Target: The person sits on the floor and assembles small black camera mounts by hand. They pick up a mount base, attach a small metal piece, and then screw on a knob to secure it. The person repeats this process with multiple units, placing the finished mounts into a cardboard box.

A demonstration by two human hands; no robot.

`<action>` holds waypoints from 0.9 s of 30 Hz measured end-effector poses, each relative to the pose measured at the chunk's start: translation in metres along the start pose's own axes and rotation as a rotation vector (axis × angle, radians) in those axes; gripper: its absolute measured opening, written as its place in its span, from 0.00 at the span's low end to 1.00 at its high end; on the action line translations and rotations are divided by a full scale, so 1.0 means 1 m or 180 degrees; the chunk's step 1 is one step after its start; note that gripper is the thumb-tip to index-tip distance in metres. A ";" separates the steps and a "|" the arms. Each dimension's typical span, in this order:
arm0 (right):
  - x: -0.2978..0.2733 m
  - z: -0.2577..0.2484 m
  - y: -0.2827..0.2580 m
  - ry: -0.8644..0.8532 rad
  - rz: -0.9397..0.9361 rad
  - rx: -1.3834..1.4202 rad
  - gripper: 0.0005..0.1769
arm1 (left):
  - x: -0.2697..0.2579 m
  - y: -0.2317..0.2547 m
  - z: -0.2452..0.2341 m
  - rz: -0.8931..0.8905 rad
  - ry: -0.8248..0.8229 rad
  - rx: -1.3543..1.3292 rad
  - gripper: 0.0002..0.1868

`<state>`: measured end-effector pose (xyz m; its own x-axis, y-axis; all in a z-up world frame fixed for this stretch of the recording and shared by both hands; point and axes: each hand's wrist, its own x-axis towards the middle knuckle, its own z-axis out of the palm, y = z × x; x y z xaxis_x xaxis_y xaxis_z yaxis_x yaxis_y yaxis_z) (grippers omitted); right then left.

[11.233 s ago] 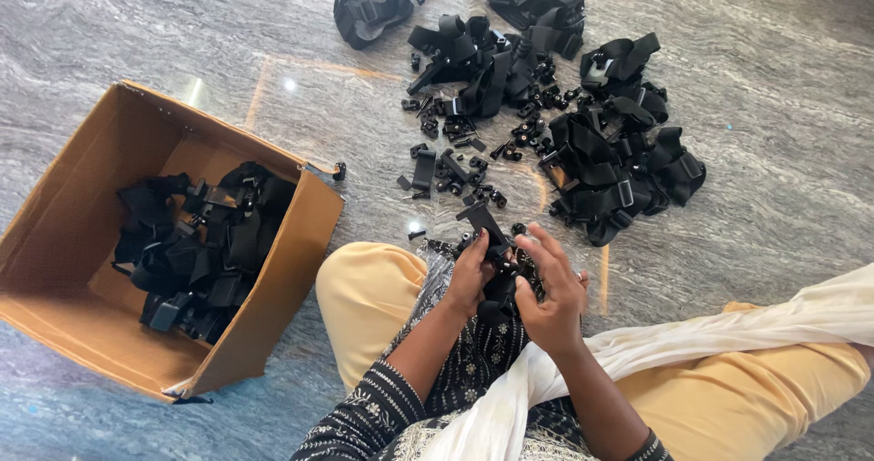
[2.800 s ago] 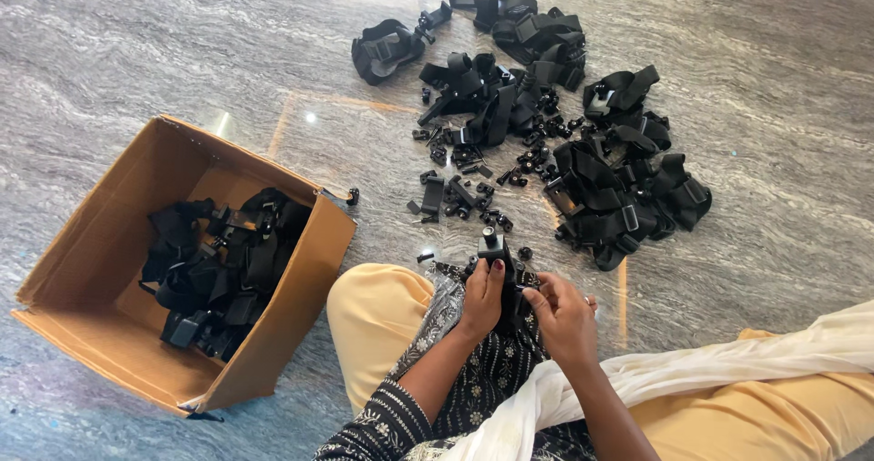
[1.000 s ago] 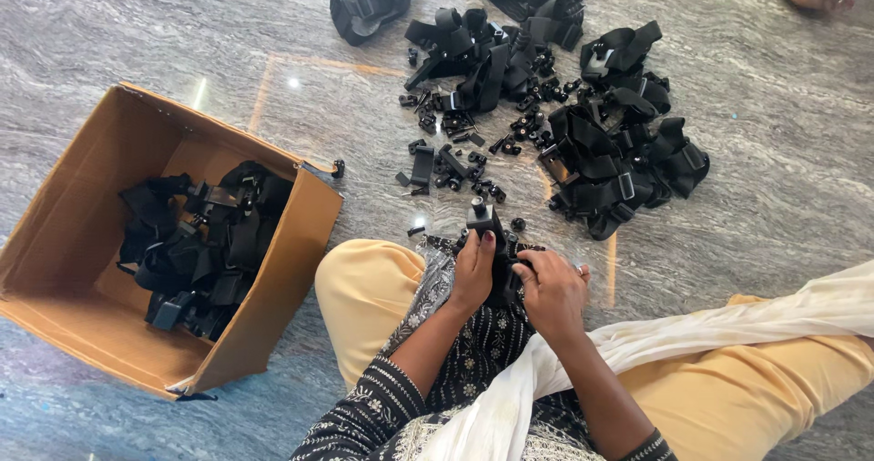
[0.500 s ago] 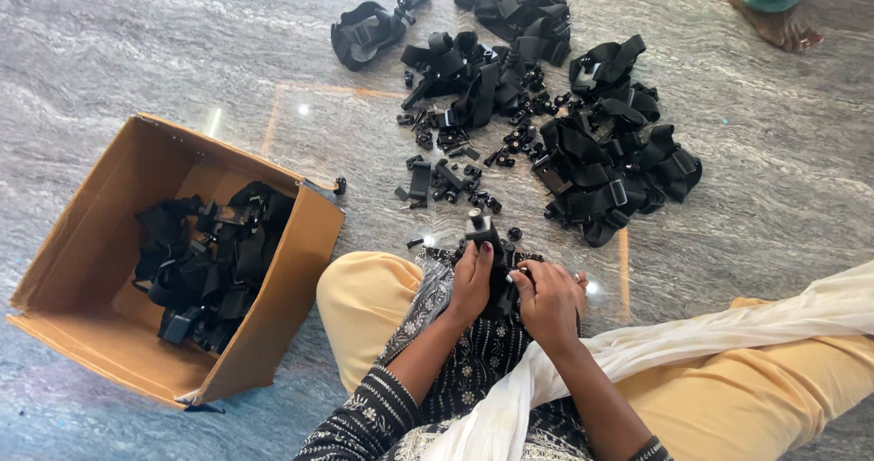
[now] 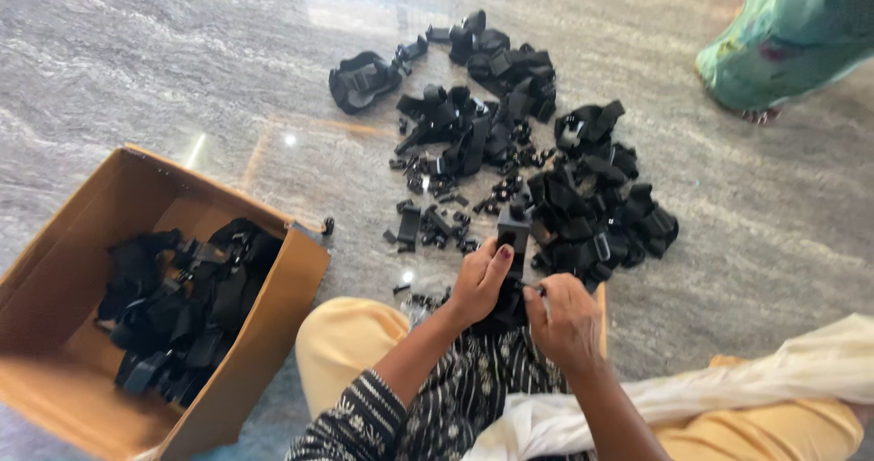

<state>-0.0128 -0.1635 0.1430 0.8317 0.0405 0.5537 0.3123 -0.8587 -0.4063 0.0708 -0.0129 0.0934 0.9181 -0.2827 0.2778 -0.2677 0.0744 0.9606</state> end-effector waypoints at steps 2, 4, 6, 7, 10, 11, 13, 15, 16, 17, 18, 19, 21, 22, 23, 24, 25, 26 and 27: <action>0.005 0.012 0.004 -0.0354 0.0116 -0.0195 0.13 | 0.002 -0.011 -0.006 0.0046 0.0054 -0.0156 0.25; 0.007 0.031 0.004 -0.0505 0.0347 -0.0071 0.17 | 0.006 -0.027 -0.014 -0.0313 0.0082 -0.0308 0.24; 0.008 0.050 0.005 -0.0531 0.0625 0.0079 0.17 | 0.010 -0.043 -0.019 -0.0464 0.0058 -0.0130 0.24; 0.006 0.058 0.006 -0.0473 0.0769 0.0165 0.17 | 0.011 -0.051 -0.019 -0.0564 0.0070 -0.0048 0.24; 0.010 0.076 0.016 -0.0301 0.0898 0.0267 0.19 | 0.021 -0.065 -0.017 -0.0405 0.0337 -0.0256 0.25; 0.011 0.083 0.019 -0.0223 0.0907 0.0280 0.20 | 0.023 -0.066 -0.020 -0.0398 0.0400 -0.0308 0.24; 0.013 0.092 0.024 -0.0341 0.1173 0.0558 0.21 | 0.026 -0.063 -0.022 -0.0373 0.0530 -0.0415 0.22; 0.014 0.098 0.031 -0.0448 0.2184 0.1629 0.21 | 0.026 -0.057 -0.025 -0.0087 0.0683 0.0013 0.20; 0.017 0.101 0.035 -0.0487 0.3065 0.2565 0.22 | 0.024 -0.053 -0.026 0.0055 0.0754 0.0232 0.19; 0.019 0.104 0.038 -0.0502 0.3928 0.3524 0.22 | 0.025 -0.049 -0.030 0.0523 0.0738 0.0428 0.18; 0.017 0.103 0.038 -0.0538 0.4154 0.3550 0.21 | 0.024 -0.045 -0.033 0.0989 0.0712 0.0626 0.18; 0.016 0.099 0.039 -0.0571 0.4358 0.3582 0.21 | 0.025 -0.041 -0.036 0.1473 0.0679 0.0834 0.18; 0.013 0.094 0.037 -0.0637 0.4399 0.3324 0.23 | 0.025 -0.036 -0.035 0.1329 0.0565 0.0830 0.17; 0.011 0.091 0.035 -0.0666 0.4232 0.3039 0.27 | 0.023 -0.034 -0.032 0.1252 0.0500 0.0822 0.16; 0.009 0.087 0.033 -0.0681 0.4064 0.2749 0.30 | 0.022 -0.034 -0.028 0.0983 0.0503 0.0739 0.17; 0.007 0.085 0.029 -0.0479 0.3245 0.1916 0.27 | 0.021 -0.034 -0.024 0.0715 0.0504 0.0655 0.17; 0.003 0.082 0.023 -0.0291 0.2391 0.1104 0.24 | 0.021 -0.036 -0.020 0.0450 0.0508 0.0562 0.17; 0.003 0.080 0.020 -0.0119 0.1512 0.0317 0.22 | 0.021 -0.038 -0.015 0.0219 0.0582 0.0437 0.18; 0.006 0.078 0.020 -0.0090 0.1172 0.0278 0.20 | 0.022 -0.041 -0.013 -0.0014 0.0662 0.0318 0.20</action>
<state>0.0345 -0.1406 0.0816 0.9076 -0.2476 0.3391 0.0270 -0.7716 -0.6356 0.1054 -0.0100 0.0598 0.9570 -0.0790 0.2791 -0.2818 -0.0244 0.9592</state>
